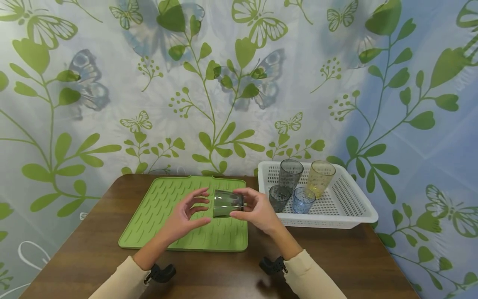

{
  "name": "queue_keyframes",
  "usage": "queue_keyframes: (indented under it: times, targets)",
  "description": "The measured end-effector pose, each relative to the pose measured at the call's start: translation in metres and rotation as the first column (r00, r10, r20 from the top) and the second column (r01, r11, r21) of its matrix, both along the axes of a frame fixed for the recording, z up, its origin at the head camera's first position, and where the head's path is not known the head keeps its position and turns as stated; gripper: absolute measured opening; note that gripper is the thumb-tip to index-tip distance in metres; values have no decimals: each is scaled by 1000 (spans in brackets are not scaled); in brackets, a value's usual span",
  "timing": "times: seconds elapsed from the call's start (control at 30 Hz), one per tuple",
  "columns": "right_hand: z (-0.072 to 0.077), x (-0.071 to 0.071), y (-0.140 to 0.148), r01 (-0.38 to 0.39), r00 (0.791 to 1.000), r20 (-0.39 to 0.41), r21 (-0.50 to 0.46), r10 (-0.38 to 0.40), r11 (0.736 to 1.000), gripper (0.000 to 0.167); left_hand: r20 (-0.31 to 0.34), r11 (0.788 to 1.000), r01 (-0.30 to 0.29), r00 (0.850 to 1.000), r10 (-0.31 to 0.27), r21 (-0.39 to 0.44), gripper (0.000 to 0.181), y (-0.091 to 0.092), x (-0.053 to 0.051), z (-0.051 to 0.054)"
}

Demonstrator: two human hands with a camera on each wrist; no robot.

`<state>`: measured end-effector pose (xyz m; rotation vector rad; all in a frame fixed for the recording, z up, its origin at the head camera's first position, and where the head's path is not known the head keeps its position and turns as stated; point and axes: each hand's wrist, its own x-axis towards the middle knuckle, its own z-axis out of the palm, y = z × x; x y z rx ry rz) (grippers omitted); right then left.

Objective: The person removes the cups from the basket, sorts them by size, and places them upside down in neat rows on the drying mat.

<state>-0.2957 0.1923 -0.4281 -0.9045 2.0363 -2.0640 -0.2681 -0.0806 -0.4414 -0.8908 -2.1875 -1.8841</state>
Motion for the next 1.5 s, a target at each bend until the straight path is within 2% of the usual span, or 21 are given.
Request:
queue_keyframes:
  times: [0.17,0.33,0.5,0.67,0.83,0.97,1.07,1.2,1.3,1.37,1.5]
  targets:
    - [-6,-2,-1,30,999,-34,16,-30,999,64,-26,993,-93,996,91,-74,75,-18,4,-13]
    - [-15,-6,-3,24,1000,-7,3,-24,1000,64,-69,967,-209,977,200,-149,69,-36,5,-26]
    - [-22,-8,-8,7,1000,31,-24,-6,1000,69,-120,918,-313,949,292,-244,66,-54,8,-34]
    - [-28,-10,-15,14,999,34,-36,-13,999,69,-191,865,-381,923,335,-325,65,-75,7,-41]
    - [-32,-13,-22,17,999,51,-49,-14,999,66,-259,805,-449,891,372,-389,63,-96,7,-48]
    - [-34,-14,-27,29,998,62,-42,-26,999,66,-287,778,-468,881,375,-419,62,-114,7,-51]
    - [-37,-15,-31,37,997,68,-33,-35,999,66,-280,747,-472,881,381,-469,64,-128,9,-54]
    - [-39,-16,-36,43,996,85,-29,-41,999,66,-276,682,-480,877,393,-552,68,-148,9,-58]
    - [-38,-16,-41,45,995,90,-24,-42,999,64,-280,645,-476,878,388,-598,70,-161,9,-60]
    - [-38,-17,-43,48,995,86,-16,-47,999,64,-285,608,-475,877,387,-636,71,-169,10,-60]
    - [-37,-18,-48,56,996,72,-6,-56,998,65,-292,519,-467,875,386,-715,75,-185,13,-62]
